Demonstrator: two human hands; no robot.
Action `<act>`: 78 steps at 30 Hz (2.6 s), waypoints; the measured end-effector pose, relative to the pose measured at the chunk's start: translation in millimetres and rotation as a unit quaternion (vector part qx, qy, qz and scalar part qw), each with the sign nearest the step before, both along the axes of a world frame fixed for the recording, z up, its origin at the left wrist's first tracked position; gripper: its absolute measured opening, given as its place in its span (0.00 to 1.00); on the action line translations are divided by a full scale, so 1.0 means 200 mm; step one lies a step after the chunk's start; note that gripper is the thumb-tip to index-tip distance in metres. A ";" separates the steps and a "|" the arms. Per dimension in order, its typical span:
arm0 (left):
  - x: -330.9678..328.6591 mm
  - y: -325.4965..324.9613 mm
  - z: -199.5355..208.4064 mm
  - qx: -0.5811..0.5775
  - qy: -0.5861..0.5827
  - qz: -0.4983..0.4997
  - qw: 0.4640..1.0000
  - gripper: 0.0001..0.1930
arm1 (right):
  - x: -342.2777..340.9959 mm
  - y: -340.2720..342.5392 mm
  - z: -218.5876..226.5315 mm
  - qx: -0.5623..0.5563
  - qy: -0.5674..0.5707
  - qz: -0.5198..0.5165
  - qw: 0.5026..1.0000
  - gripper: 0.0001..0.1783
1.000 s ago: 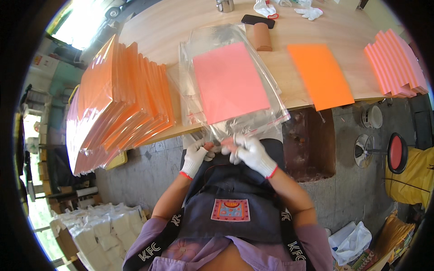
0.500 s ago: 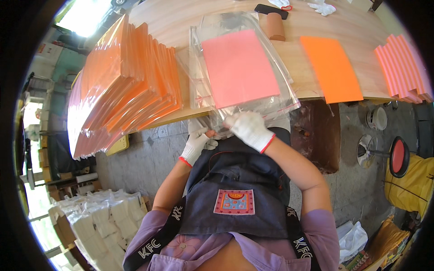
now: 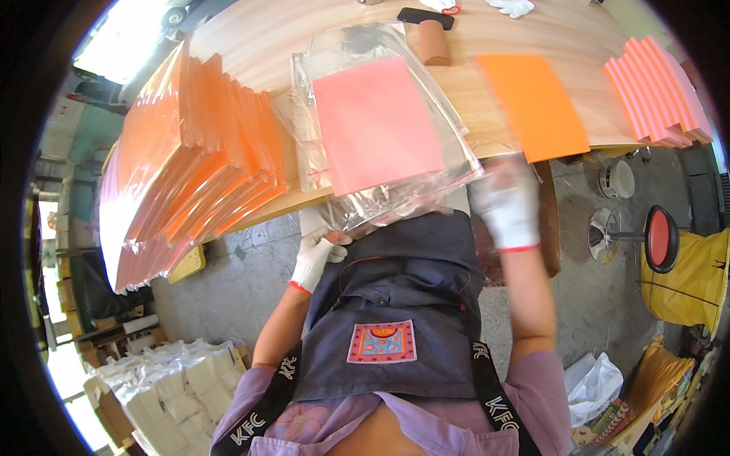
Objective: The person repeatedly picks up pink and orange rectangular sheets from a table, places them into clear plastic bags, and stacks the filled bags on a growing pile. The process is continuous and repetitive, involving handling the sheets and bags by hand.
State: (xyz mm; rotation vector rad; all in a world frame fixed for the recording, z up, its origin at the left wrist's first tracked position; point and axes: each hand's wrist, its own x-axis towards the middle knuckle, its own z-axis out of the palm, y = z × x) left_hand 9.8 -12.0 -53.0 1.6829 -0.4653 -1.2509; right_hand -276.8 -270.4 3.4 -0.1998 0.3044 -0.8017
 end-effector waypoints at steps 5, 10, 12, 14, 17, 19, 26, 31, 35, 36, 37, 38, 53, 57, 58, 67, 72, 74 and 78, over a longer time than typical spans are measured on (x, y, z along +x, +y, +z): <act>0.06 0.00 -0.02 0.007 -0.095 -0.050 0.994 0.12 | -1.01 -0.23 -0.48 0.493 -0.615 -0.458 0.410 0.18; 0.18 -0.04 -0.02 -0.198 -0.707 -0.119 0.668 0.17 | -0.93 0.09 -0.79 0.487 -0.726 -0.468 -0.130 0.19; 0.20 -0.12 0.05 -0.277 -0.735 -0.133 0.604 0.21 | -0.41 0.08 -0.35 0.494 -0.763 -0.322 -0.263 0.20; 0.22 -0.25 0.04 -0.380 -0.723 -0.143 0.559 0.18 | -0.23 0.07 -0.27 0.719 -0.637 -0.020 -0.278 0.21; 0.19 -0.32 0.11 -0.398 -0.712 -0.220 0.534 0.19 | 0.07 -0.01 -0.11 0.852 -0.454 0.180 -0.190 0.23; 0.19 -0.32 0.18 -0.391 -0.691 -0.291 0.534 0.16 | 0.14 -0.09 -0.26 0.877 -0.408 0.190 -0.166 0.26; 0.20 -0.18 0.15 -0.328 -0.670 -0.252 0.616 0.12 | 0.13 -0.05 -0.29 0.891 -0.355 0.128 -0.254 0.24; 0.12 -0.06 0.10 -0.296 -0.593 -0.201 0.721 0.09 | 0.04 0.10 -0.28 0.839 -0.407 0.117 -0.343 0.14; -0.01 0.01 -0.05 -0.215 -0.378 0.002 0.900 0.14 | -0.01 0.25 -0.43 0.713 -0.508 0.108 -0.470 0.08; -0.07 0.00 -0.07 -0.179 -0.288 0.069 0.938 0.15 | 0.00 0.27 -0.49 0.671 -0.546 0.109 -0.489 0.08; -0.11 -0.04 -0.10 -0.186 -0.280 0.115 0.935 0.18 | 0.02 0.30 -0.55 0.634 -0.569 0.151 -0.502 0.08; -0.16 -0.08 -0.12 -0.183 -0.175 0.183 0.950 0.16 | 0.05 0.33 -0.62 0.593 -0.589 0.192 -0.514 0.09; -0.23 -0.16 -0.14 -0.143 0.006 0.366 0.919 0.12 | 0.13 0.37 -0.48 0.174 -0.583 -0.029 -0.793 0.29; -0.12 -0.07 0.16 0.019 -0.165 0.121 0.979 0.26 | 0.08 0.29 -0.35 0.208 -0.556 -0.058 -0.803 0.29; -0.10 -0.07 0.18 0.001 -0.108 0.094 0.990 0.25 | 0.09 0.28 -0.31 0.202 -0.577 -0.067 -0.789 0.28; 0.05 -0.16 0.65 -0.186 -0.166 -0.059 0.967 0.21 | 0.11 0.30 -0.14 0.277 -0.352 -0.070 -0.891 0.25; 0.08 0.20 1.08 -0.214 -0.324 -0.014 0.922 0.20 | 0.33 0.38 0.15 0.432 -0.218 -0.032 -0.875 0.35; 0.18 0.38 1.18 -0.241 -0.358 0.007 0.902 0.20 | 0.44 0.40 0.29 0.494 -0.188 -0.075 -0.846 0.37; 0.35 0.65 1.36 -0.358 -0.330 0.225 0.844 0.20 | 1.00 0.58 0.84 0.633 -0.208 -0.095 -0.740 0.22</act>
